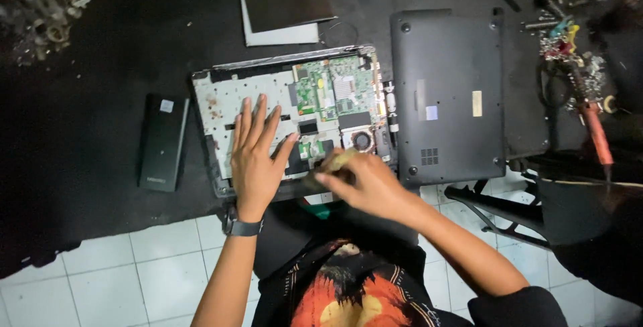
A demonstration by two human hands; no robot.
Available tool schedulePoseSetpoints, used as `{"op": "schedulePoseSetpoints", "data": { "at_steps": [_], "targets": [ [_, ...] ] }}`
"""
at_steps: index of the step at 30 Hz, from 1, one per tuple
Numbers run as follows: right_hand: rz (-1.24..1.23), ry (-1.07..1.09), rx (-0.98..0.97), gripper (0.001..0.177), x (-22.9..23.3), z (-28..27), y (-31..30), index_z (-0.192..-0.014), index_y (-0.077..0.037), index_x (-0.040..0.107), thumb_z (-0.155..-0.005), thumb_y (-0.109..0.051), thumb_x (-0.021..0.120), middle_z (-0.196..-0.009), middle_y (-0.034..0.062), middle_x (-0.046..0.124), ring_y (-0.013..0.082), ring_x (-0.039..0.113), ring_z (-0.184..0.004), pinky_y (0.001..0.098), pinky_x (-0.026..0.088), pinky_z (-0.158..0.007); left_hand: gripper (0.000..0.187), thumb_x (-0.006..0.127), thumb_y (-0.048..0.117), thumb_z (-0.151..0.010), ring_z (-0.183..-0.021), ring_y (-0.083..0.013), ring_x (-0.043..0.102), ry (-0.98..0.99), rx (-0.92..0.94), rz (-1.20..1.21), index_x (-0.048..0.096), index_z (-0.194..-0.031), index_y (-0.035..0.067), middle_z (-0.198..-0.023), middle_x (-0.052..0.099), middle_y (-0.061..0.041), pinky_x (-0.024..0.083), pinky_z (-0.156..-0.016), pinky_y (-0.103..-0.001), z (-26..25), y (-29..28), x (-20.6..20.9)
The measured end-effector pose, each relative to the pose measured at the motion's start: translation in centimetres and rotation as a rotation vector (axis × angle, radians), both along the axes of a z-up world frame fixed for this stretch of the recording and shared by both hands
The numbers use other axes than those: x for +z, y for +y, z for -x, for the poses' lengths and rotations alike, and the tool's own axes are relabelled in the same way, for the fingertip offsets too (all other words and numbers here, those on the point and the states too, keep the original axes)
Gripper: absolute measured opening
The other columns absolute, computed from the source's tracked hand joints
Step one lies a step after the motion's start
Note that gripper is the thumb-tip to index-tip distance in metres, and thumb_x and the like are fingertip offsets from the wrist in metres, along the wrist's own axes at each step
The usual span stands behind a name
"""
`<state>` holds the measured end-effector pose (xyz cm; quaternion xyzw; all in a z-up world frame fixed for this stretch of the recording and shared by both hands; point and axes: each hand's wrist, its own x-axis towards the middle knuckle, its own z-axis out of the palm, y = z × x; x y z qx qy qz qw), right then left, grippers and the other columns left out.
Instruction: The person installs a cooling fan into a disassembled laptop chassis, securing it with a screwdriver. They then use a brush to clean dust from the internal components and the chassis.
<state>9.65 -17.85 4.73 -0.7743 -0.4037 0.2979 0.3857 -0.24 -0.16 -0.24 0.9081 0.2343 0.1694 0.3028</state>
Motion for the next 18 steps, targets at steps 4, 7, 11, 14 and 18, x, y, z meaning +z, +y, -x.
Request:
{"op": "schedulePoseSetpoints", "data": {
  "at_steps": [4, 7, 11, 14, 18],
  "targets": [
    [-0.037, -0.278, -0.066, 0.012, 1.2, -1.9, 1.4, -0.090, -0.003, 0.074, -0.090, -0.015, 0.070, -0.081, 0.0160, 0.076, 0.0401, 0.070, -0.063, 0.0472, 0.056, -0.061, 0.044, 0.068, 0.028, -0.102, -0.151, -0.0286, 0.027, -0.046, 0.001, 0.046, 0.063, -0.139, 0.005, -0.159, 0.041, -0.014, 0.017, -0.126, -0.041, 0.2, 0.2, 0.1],
    [-0.172, -0.176, -0.125, 0.018, 2.9, -1.9, 2.6, -0.086, -0.002, 0.072, -0.095, -0.017, 0.071, -0.076, 0.0134, 0.072, 0.0299, 0.063, -0.050, 0.0378, 0.052, -0.052, 0.035, 0.066, 0.022, -0.103, -0.149, -0.0272, 0.034, -0.191, 0.027, 0.189, 0.066, -0.136, 0.012, -0.159, 0.042, -0.011, 0.026, -0.125, -0.042, 0.8, 0.6, 0.1],
    [-0.200, -0.125, -0.025, 0.013, 2.0, -0.6, 4.4, -0.094, -0.001, 0.076, -0.094, -0.013, 0.071, -0.089, 0.0128, 0.077, 0.0266, 0.067, -0.053, 0.0357, 0.051, -0.049, 0.024, 0.052, 0.018, -0.109, -0.137, -0.0248, 0.053, -0.409, 0.134, 0.449, 0.067, -0.126, 0.011, -0.148, 0.054, -0.007, 0.045, -0.113, -0.042, 2.9, 1.9, 2.6],
    [-0.203, -0.067, 0.047, 0.014, 1.2, 0.7, 6.0, -0.094, -0.002, 0.075, -0.094, -0.015, 0.070, -0.093, 0.0118, 0.077, 0.0272, 0.069, -0.056, 0.0370, 0.053, -0.053, 0.021, 0.053, 0.015, -0.108, -0.128, -0.0260, 0.060, -0.426, 0.218, 0.381, 0.067, -0.122, 0.009, -0.140, 0.058, -0.007, 0.050, -0.108, -0.042, 5.8, 2.2, 3.6],
    [-0.205, 0.012, 0.153, 0.018, -0.2, 2.1, 8.4, -0.094, 0.000, 0.075, -0.094, -0.017, 0.069, -0.096, 0.0141, 0.077, 0.0303, 0.071, -0.060, 0.0407, 0.057, -0.059, 0.026, 0.064, 0.013, -0.102, -0.134, -0.0328, 0.055, -0.298, 0.292, 0.276, 0.066, -0.127, 0.010, -0.139, 0.057, -0.007, 0.044, -0.113, -0.046, 9.7, 1.3, 2.2]
  ]
}}
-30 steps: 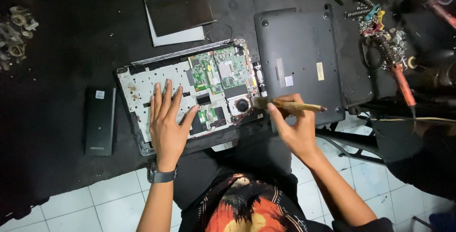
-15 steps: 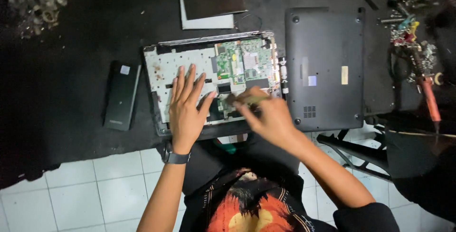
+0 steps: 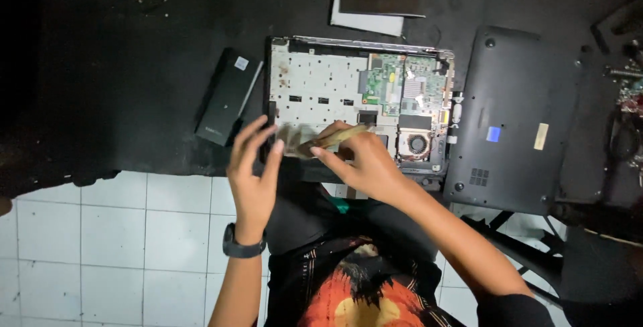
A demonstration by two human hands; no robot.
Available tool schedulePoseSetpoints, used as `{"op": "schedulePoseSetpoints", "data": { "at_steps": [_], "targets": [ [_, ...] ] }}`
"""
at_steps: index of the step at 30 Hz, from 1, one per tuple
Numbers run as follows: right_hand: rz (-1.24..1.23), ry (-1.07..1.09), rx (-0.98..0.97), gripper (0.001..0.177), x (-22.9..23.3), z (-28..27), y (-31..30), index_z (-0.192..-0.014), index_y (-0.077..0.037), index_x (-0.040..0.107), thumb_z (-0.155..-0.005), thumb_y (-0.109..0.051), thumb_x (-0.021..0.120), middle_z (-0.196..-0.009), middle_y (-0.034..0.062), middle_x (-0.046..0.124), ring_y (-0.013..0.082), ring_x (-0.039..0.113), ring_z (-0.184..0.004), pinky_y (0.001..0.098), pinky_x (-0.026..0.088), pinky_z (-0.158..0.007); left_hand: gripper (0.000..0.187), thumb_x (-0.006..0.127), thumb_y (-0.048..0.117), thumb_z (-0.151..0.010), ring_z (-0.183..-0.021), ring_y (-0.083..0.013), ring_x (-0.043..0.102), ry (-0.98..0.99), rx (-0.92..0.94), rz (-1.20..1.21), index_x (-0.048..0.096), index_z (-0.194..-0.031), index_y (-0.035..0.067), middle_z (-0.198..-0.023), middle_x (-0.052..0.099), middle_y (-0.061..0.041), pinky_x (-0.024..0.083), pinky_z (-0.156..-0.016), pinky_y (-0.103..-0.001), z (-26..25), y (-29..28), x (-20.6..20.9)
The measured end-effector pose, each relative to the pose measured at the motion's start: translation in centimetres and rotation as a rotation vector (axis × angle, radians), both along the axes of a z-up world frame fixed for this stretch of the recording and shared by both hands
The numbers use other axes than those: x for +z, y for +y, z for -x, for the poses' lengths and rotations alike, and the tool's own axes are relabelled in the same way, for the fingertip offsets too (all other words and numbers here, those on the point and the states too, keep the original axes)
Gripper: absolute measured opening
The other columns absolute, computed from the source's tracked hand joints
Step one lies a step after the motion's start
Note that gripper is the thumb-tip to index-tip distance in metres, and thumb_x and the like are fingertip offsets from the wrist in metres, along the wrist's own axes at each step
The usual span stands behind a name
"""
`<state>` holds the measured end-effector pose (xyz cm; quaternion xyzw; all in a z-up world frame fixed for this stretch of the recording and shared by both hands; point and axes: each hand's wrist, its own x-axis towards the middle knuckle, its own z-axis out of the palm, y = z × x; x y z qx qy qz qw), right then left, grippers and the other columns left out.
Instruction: The person installs a cooling fan into a disassembled laptop chassis, securing it with a screwdriver. They then use a brush to clean dust from the internal components and the chassis.
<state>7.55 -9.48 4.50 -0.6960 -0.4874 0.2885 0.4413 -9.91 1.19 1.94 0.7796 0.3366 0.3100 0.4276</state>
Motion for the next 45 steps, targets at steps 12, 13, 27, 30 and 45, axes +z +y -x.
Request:
{"op": "schedulePoseSetpoints", "data": {
  "at_steps": [12, 13, 27, 30, 45],
  "targets": [
    [0.023, -0.258, 0.148, 0.023, -1.4, -0.1, 5.2, -0.101, 0.001, 0.068, -0.098, -0.022, 0.064, -0.088, 0.0216, 0.075, 0.0388, 0.073, -0.065, 0.0465, 0.059, -0.057, 0.081, 0.066, 0.028, -0.100, -0.153, -0.0470, 0.001, 0.408, -0.336, -0.094, 0.020, -0.159, -0.002, -0.168, 0.003, -0.026, 0.008, -0.119, -0.064, 1.0, -3.1, -1.5],
    [0.020, -0.258, 0.150, 0.023, -0.6, -0.4, 6.1, -0.101, 0.001, 0.068, -0.098, -0.022, 0.064, -0.088, 0.0216, 0.075, 0.0388, 0.073, -0.065, 0.0465, 0.059, -0.057, 0.081, 0.066, 0.028, -0.100, -0.153, -0.0470, 0.001, 0.408, -0.333, -0.096, 0.020, -0.159, -0.002, -0.168, 0.003, -0.026, 0.008, -0.119, -0.064, 0.9, -3.0, -1.3],
    [0.005, -0.684, 0.054, 0.017, -1.5, -2.2, 10.0, -0.099, -0.002, 0.070, -0.091, -0.017, 0.069, -0.081, 0.0121, 0.074, 0.0347, 0.072, -0.058, 0.0490, 0.059, -0.056, 0.079, 0.062, 0.032, -0.102, -0.154, -0.0430, -0.004, 0.429, -0.337, -0.074, 0.021, -0.158, -0.005, -0.168, 0.002, -0.027, 0.010, -0.120, -0.059, 0.9, -3.0, -1.1],
    [-0.121, -0.773, -0.130, 0.023, -2.9, -4.6, 11.4, -0.101, -0.007, 0.062, -0.093, -0.026, 0.072, -0.083, 0.0106, 0.069, 0.0344, 0.070, -0.058, 0.0478, 0.058, -0.055, 0.083, 0.062, 0.032, -0.102, -0.154, -0.0412, -0.006, 0.416, -0.332, -0.070, 0.015, -0.161, 0.000, -0.169, -0.003, -0.023, 0.008, -0.121, -0.058, 1.0, -3.1, -1.7],
    [0.088, -0.788, 0.389, 0.023, -0.3, -4.7, 9.2, -0.116, -0.002, 0.067, -0.096, -0.008, 0.059, -0.108, 0.0241, 0.074, 0.0314, 0.077, -0.070, 0.0393, 0.063, -0.057, 0.084, 0.062, 0.030, -0.101, -0.154, -0.0425, -0.006, 0.463, -0.325, -0.038, 0.012, -0.161, 0.000, -0.169, -0.003, -0.023, 0.008, -0.120, -0.059, 0.6, -3.2, -1.2]
  ]
}}
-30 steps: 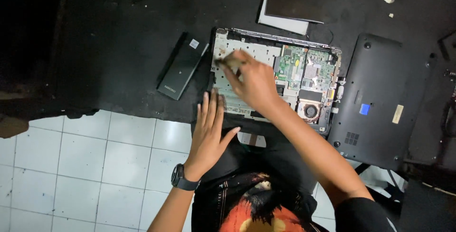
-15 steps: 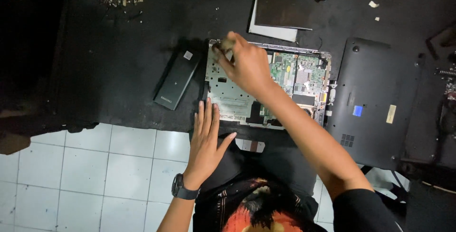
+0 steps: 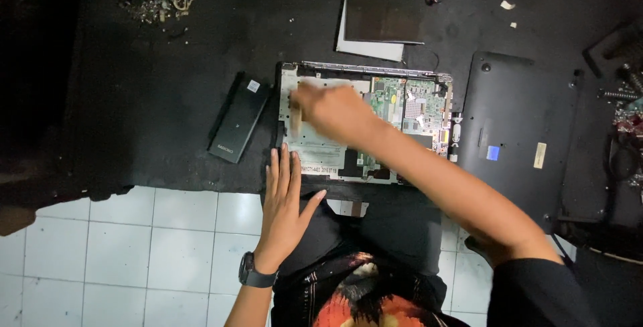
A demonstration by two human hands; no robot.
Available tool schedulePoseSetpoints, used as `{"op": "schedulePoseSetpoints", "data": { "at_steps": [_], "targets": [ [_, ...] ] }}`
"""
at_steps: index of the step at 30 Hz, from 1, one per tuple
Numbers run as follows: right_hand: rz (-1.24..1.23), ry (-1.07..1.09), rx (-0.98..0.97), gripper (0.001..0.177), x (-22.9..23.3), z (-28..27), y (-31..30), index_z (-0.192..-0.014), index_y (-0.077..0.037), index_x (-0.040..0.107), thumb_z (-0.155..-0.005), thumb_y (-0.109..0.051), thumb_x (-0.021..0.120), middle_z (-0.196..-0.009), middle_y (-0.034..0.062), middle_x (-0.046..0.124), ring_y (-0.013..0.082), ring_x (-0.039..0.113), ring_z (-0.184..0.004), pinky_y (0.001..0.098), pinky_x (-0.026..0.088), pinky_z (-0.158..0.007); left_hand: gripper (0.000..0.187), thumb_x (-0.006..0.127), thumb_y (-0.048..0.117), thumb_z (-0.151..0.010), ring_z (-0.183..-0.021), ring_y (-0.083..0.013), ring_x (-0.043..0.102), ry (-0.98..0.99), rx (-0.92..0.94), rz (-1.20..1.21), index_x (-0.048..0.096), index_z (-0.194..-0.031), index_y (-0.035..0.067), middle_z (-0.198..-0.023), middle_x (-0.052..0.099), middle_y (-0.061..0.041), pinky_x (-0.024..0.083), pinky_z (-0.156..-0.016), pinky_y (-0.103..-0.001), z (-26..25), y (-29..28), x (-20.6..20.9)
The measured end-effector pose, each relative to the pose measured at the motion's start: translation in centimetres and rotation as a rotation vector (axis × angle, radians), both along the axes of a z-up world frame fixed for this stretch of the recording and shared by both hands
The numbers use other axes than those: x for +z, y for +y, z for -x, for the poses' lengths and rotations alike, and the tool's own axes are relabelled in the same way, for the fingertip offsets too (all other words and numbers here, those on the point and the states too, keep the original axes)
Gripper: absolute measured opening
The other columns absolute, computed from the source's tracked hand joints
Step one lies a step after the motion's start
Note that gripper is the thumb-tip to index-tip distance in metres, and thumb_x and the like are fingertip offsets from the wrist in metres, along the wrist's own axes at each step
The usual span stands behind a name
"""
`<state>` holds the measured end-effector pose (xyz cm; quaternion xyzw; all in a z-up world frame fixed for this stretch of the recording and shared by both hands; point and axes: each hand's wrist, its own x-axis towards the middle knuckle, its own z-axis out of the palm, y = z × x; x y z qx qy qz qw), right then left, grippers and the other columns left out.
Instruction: The person installs a cooling fan into a disassembled laptop chassis, securing it with a screwdriver. They then use a brush to clean dust from the internal components and the chassis.
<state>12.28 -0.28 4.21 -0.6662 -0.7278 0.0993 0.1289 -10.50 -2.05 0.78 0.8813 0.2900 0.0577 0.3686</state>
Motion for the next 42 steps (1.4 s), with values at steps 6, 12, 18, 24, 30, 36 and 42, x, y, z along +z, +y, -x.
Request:
{"op": "schedulePoseSetpoints", "data": {
  "at_steps": [6, 12, 18, 24, 30, 36, 42],
  "targets": [
    [0.283, 0.242, 0.055, 0.018, 3.2, -0.7, -1.8, -0.101, 0.002, 0.072, -0.092, -0.007, 0.059, -0.085, 0.0198, 0.074, 0.0266, 0.070, -0.055, 0.0365, 0.059, -0.054, 0.078, 0.061, 0.032, -0.102, -0.154, -0.0413, -0.004, 0.000, -0.001, -0.029, 0.020, -0.159, -0.001, -0.169, 0.001, -0.022, 0.010, -0.121, -0.058, 0.1, 0.0, -0.2],
    [0.044, -0.024, 0.053, 0.015, 0.1, 0.3, -5.1, -0.104, -0.002, 0.066, -0.092, -0.002, 0.058, -0.084, 0.0145, 0.070, 0.0236, 0.066, -0.047, 0.0334, 0.056, -0.046, 0.077, 0.061, 0.031, -0.101, -0.154, -0.0412, -0.005, -0.029, 0.010, -0.041, 0.021, -0.159, -0.001, -0.169, 0.000, -0.022, 0.008, -0.121, -0.059, 0.0, -0.1, -0.1],
    [0.259, 0.166, 0.040, 0.022, 2.7, -2.3, -4.7, -0.099, 0.005, 0.073, -0.082, 0.001, 0.061, -0.091, 0.0247, 0.074, 0.0306, 0.072, -0.056, 0.0375, 0.060, -0.051, 0.084, 0.062, 0.031, -0.101, -0.154, -0.0399, -0.006, -0.023, -0.008, -0.052, 0.011, -0.162, 0.004, -0.170, -0.004, -0.018, 0.009, -0.121, -0.059, 0.3, -0.1, -0.8],
    [0.037, 0.197, 0.208, 0.040, -0.3, -0.2, -7.6, -0.103, -0.001, 0.067, -0.067, 0.008, 0.052, -0.082, 0.0081, 0.058, 0.0156, 0.057, -0.044, 0.0279, 0.044, -0.029, 0.078, 0.050, 0.044, -0.102, -0.157, -0.0394, 0.002, -0.017, -0.008, -0.112, 0.016, -0.160, 0.004, -0.169, 0.006, -0.018, 0.013, -0.125, -0.058, 0.1, 0.0, -0.5],
    [-0.160, -0.151, -0.114, 0.044, -0.5, -6.4, -5.6, -0.102, -0.014, 0.066, -0.072, 0.013, 0.050, -0.096, 0.0105, 0.073, 0.0115, 0.060, -0.054, 0.0241, 0.041, -0.032, 0.084, 0.054, 0.040, -0.103, -0.157, -0.0405, -0.001, -0.049, -0.027, -0.169, 0.003, -0.163, 0.010, -0.170, 0.000, -0.016, 0.014, -0.126, -0.060, 0.6, -0.2, -1.8],
    [0.366, 0.319, 0.131, 0.016, 1.3, -1.8, -8.4, -0.097, -0.014, 0.060, -0.101, -0.028, 0.063, -0.078, 0.0059, 0.063, 0.0183, 0.051, -0.041, 0.0354, 0.044, -0.041, 0.082, 0.053, 0.040, -0.102, -0.157, -0.0402, -0.001, -0.034, -0.026, -0.156, 0.008, -0.162, 0.007, -0.170, 0.000, -0.017, 0.014, -0.125, -0.060, 0.4, -0.2, -1.6],
    [0.036, -0.178, -0.217, 0.034, 0.9, -7.0, -6.1, -0.109, -0.013, 0.065, -0.082, 0.006, 0.056, -0.100, 0.0131, 0.068, 0.0117, 0.055, -0.044, 0.0247, 0.040, -0.026, 0.085, 0.053, 0.040, -0.103, -0.157, -0.0395, -0.003, -0.028, -0.027, -0.138, -0.001, -0.163, 0.014, -0.171, -0.002, -0.014, 0.012, -0.125, -0.060, 0.5, -0.1, -1.6]
  ]
}}
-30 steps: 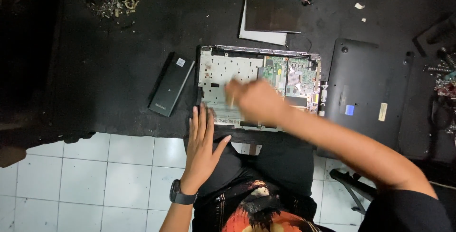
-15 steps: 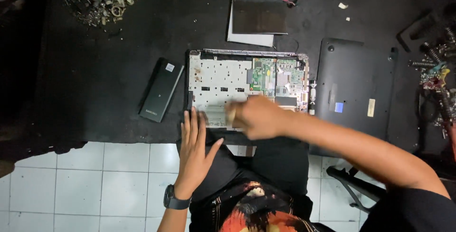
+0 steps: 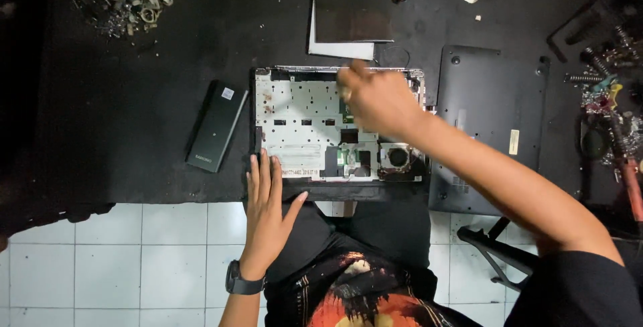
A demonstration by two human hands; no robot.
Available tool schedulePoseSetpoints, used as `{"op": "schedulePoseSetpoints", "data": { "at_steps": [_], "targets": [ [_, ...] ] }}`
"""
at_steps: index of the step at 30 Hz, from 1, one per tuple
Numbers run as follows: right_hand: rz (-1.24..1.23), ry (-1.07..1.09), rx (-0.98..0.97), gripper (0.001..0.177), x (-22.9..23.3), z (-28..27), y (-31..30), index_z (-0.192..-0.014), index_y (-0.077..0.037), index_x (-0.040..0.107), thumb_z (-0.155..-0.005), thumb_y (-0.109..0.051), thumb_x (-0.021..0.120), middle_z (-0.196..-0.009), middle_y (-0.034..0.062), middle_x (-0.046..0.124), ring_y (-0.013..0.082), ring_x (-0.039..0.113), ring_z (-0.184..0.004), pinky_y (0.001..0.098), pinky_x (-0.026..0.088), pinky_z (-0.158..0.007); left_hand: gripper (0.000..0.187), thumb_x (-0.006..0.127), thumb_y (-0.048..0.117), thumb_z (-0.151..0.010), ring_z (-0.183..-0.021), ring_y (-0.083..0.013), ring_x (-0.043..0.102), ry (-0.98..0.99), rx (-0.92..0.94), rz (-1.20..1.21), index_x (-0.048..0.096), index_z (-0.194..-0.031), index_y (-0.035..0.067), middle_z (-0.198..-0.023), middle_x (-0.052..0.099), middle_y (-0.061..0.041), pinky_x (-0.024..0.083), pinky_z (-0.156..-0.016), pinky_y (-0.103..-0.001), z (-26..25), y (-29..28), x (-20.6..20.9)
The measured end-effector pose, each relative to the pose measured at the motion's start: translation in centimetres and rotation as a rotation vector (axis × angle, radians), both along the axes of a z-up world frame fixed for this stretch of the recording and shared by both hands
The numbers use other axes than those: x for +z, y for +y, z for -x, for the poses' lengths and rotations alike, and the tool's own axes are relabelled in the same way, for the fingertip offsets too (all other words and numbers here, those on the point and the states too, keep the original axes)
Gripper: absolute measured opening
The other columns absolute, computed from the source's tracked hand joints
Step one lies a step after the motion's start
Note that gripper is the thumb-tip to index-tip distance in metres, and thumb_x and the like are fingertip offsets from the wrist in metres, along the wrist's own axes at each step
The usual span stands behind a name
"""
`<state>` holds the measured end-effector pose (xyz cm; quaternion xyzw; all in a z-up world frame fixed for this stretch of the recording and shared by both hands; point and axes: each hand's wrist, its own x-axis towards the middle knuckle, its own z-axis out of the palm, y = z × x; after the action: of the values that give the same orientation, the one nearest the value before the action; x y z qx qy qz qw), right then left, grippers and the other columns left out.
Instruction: The person installs a cooling fan into a disassembled laptop chassis, securing it with a screwdriver. They then use a brush to clean dust from the internal components and the chassis.
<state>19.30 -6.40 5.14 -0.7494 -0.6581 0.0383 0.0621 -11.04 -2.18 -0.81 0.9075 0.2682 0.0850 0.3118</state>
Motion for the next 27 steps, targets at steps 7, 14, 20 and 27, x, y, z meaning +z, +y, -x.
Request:
{"op": "schedulePoseSetpoints", "data": {
  "at_steps": [7, 14, 20, 27],
  "targets": [
    [0.342, 0.628, 0.136, 0.031, 0.2, 1.3, -1.3, -0.084, -0.009, 0.074, -0.080, 0.010, 0.050, -0.115, 0.0085, 0.079, 0.0279, 0.076, -0.114, 0.0218, 0.073, -0.071, 0.084, 0.053, 0.041, -0.102, -0.157, -0.0395, -0.003, 0.007, 0.014, 0.019, 0.004, -0.163, 0.011, -0.170, 0.000, -0.015, 0.012, -0.125, -0.059, -0.1, -0.1, 0.1],
    [0.183, 0.503, 0.190, 0.016, 1.3, 4.9, -3.4, -0.089, -0.007, 0.069, -0.087, -0.002, 0.054, -0.072, 0.0076, 0.064, 0.0113, 0.061, -0.045, 0.0168, 0.046, -0.030, 0.082, 0.053, 0.041, -0.102, -0.157, -0.0410, 0.000, -0.015, 0.006, -0.012, 0.007, -0.162, 0.009, -0.170, 0.001, -0.016, 0.012, -0.125, -0.059, -0.2, 0.0, 0.0],
    [0.062, 0.853, 0.078, 0.028, 2.4, 6.7, -9.1, -0.092, -0.009, 0.077, -0.100, -0.030, 0.060, -0.092, 0.0039, 0.074, 0.0156, 0.070, -0.066, 0.0323, 0.058, -0.077, 0.077, 0.054, 0.038, -0.101, -0.157, -0.0373, 0.000, -0.017, 0.022, 0.117, 0.016, -0.161, 0.008, -0.170, 0.004, -0.012, 0.010, -0.125, -0.057, -0.2, 0.6, 1.4],
    [0.064, 1.706, -0.314, 0.010, -7.1, 11.0, -23.3, -0.097, -0.009, 0.064, -0.096, -0.017, 0.070, -0.088, 0.0041, 0.065, 0.0155, 0.067, -0.078, 0.0287, 0.062, -0.077, 0.045, 0.058, 0.023, -0.100, -0.156, -0.0321, 0.020, -0.169, 0.172, 0.192, 0.056, -0.143, 0.010, -0.167, 0.024, -0.011, 0.015, -0.127, -0.057, -1.9, 1.3, 6.1]
  ]
}}
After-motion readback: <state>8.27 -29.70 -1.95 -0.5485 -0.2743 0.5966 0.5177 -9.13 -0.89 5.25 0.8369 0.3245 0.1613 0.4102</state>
